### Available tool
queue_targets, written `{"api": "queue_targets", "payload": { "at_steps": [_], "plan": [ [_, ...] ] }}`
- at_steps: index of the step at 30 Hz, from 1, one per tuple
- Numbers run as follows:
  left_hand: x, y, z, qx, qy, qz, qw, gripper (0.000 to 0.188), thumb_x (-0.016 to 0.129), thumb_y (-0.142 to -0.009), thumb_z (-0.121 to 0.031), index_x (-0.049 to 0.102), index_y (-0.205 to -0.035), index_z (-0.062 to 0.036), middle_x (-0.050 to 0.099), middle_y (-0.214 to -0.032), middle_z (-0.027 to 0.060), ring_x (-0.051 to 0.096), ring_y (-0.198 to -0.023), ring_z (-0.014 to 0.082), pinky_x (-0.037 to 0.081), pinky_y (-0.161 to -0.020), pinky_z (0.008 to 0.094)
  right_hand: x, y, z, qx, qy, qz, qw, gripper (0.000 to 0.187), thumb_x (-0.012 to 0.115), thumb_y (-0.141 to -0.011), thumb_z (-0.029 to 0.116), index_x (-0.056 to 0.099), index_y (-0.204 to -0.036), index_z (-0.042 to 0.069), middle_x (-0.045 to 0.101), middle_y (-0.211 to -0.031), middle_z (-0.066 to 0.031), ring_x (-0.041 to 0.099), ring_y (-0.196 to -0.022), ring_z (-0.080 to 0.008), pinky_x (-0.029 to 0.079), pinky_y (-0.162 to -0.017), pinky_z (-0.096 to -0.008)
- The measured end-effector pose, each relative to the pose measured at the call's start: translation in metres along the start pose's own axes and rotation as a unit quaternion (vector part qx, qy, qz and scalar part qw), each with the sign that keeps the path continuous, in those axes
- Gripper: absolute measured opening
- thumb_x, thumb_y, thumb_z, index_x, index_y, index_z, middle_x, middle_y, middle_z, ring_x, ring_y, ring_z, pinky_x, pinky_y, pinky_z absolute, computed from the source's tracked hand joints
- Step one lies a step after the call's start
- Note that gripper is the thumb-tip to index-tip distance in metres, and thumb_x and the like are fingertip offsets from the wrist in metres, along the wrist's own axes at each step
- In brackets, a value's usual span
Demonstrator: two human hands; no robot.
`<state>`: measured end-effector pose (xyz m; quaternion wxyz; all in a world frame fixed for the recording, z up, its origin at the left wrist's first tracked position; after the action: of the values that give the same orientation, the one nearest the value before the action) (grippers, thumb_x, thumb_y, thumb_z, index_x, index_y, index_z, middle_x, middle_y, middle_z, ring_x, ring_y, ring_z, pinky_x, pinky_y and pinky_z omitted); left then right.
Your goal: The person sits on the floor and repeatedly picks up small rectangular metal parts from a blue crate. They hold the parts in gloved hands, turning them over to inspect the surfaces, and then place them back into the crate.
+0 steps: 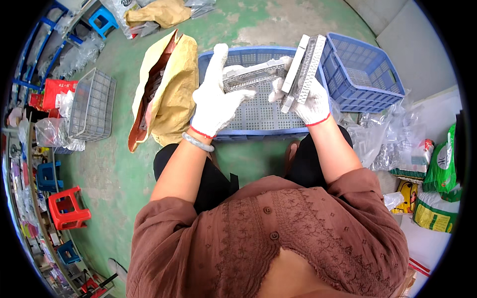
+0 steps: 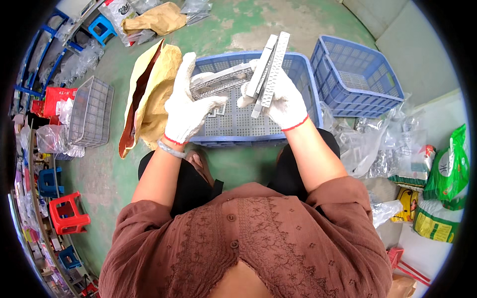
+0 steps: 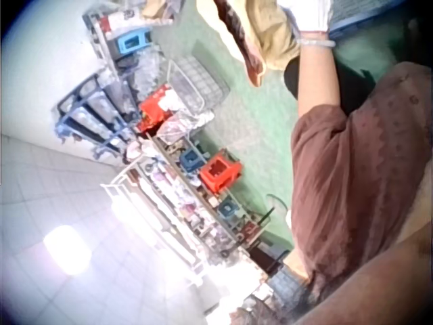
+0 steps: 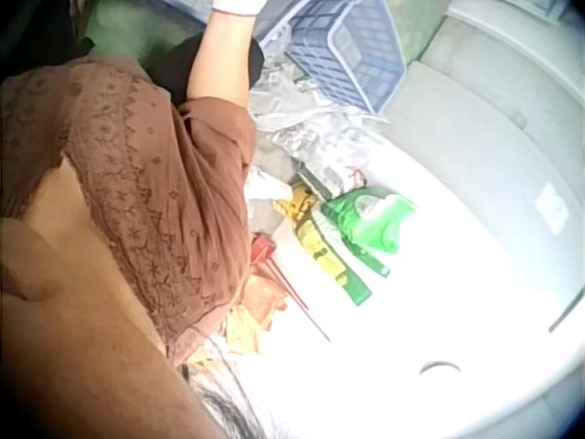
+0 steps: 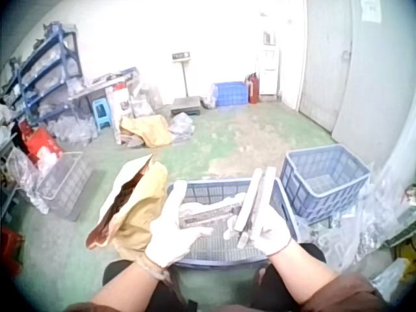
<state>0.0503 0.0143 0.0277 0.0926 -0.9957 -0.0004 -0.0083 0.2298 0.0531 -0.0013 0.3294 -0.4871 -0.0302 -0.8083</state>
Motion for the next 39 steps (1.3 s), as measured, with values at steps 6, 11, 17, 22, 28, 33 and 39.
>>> {"api": "queue_targets", "payload": {
  "at_steps": [6,11,17,22,28,33,39],
  "plan": [
    [0.005,-0.002,0.005,-0.097,0.011,0.039,0.994,0.093,0.077,-0.075,0.006,0.028,-0.153,-0.0053,0.057,-0.125,0.0208,0.067,-0.093,0.0195,0.059,-0.067,0.0287,-0.007,-0.001,0.008,-0.033,0.069,0.059,0.995,0.067,0.079,-0.082,0.024,0.051,-0.139,0.005,0.058,-0.128,-0.0260,0.067,-0.097,-0.0376,0.055,-0.083,-0.0573],
    [0.009,-0.004,-0.001,-0.128,0.092,0.090,0.983,0.073,0.065,-0.085,0.003,0.033,-0.150,-0.0012,0.059,-0.121,0.0182,0.067,-0.090,0.0173,0.058,-0.067,0.0256,-0.009,-0.001,0.013,-0.020,0.075,-0.005,0.997,0.083,0.090,-0.063,0.016,0.049,-0.134,0.001,0.062,-0.123,-0.0228,0.069,-0.097,-0.0353,0.059,-0.080,-0.0521],
    [0.005,-0.006,0.003,0.029,0.103,0.046,0.993,0.077,0.044,-0.079,0.015,0.031,-0.153,-0.0035,0.063,-0.119,0.0177,0.065,-0.094,0.0189,0.056,-0.081,0.0302,-0.009,-0.008,0.013,-0.020,0.097,-0.001,0.995,0.073,0.088,-0.067,0.016,0.052,-0.129,0.000,0.060,-0.126,-0.0212,0.070,-0.095,-0.0319,0.062,-0.076,-0.0449],
    [0.006,-0.005,0.002,0.060,0.086,0.033,0.994,0.082,0.041,-0.076,0.018,0.027,-0.154,-0.0042,0.063,-0.119,0.0195,0.066,-0.094,0.0200,0.056,-0.081,0.0310,-0.004,-0.009,0.012,-0.031,0.063,0.020,0.997,0.072,0.089,-0.066,0.013,0.053,-0.127,-0.001,0.058,-0.128,-0.0211,0.070,-0.095,-0.0312,0.063,-0.074,-0.0438],
    [0.006,-0.005,0.006,0.039,0.104,0.046,0.993,0.084,0.043,-0.076,0.017,0.023,-0.155,-0.0055,0.062,-0.119,0.0212,0.066,-0.094,0.0217,0.056,-0.080,0.0323,-0.007,-0.004,0.012,-0.016,0.067,-0.015,0.998,0.076,0.090,-0.063,0.014,0.054,-0.128,-0.001,0.057,-0.128,-0.0220,0.068,-0.097,-0.0320,0.063,-0.075,-0.0454],
    [0.006,-0.004,0.011,0.040,0.154,0.062,0.985,0.085,0.046,-0.077,0.015,0.021,-0.155,-0.0058,0.060,-0.122,0.0222,0.066,-0.096,0.0238,0.056,-0.079,0.0344,-0.011,-0.005,0.010,-0.016,0.035,-0.023,0.999,0.070,0.087,-0.067,0.012,0.055,-0.127,-0.002,0.057,-0.128,-0.0232,0.067,-0.097,-0.0330,0.063,-0.077,-0.0470],
    [0.005,-0.003,0.009,0.022,0.137,0.056,0.989,0.080,0.048,-0.079,0.014,0.027,-0.153,-0.0034,0.059,-0.123,0.0218,0.066,-0.098,0.0249,0.057,-0.081,0.0343,-0.011,-0.005,0.008,-0.010,0.033,-0.028,0.999,0.068,0.086,-0.068,0.012,0.054,-0.127,-0.002,0.058,-0.128,-0.0225,0.068,-0.099,-0.0330,0.062,-0.078,-0.0473]
  ]
}}
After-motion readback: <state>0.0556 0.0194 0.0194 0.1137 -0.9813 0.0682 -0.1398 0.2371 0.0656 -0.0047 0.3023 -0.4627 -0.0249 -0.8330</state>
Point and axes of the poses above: each hand's wrist, its own y-axis away from the middle knuckle, its own x-axis out of the palm, z = x × y, the point moved 7 cm from there along -y, towards the middle knuckle
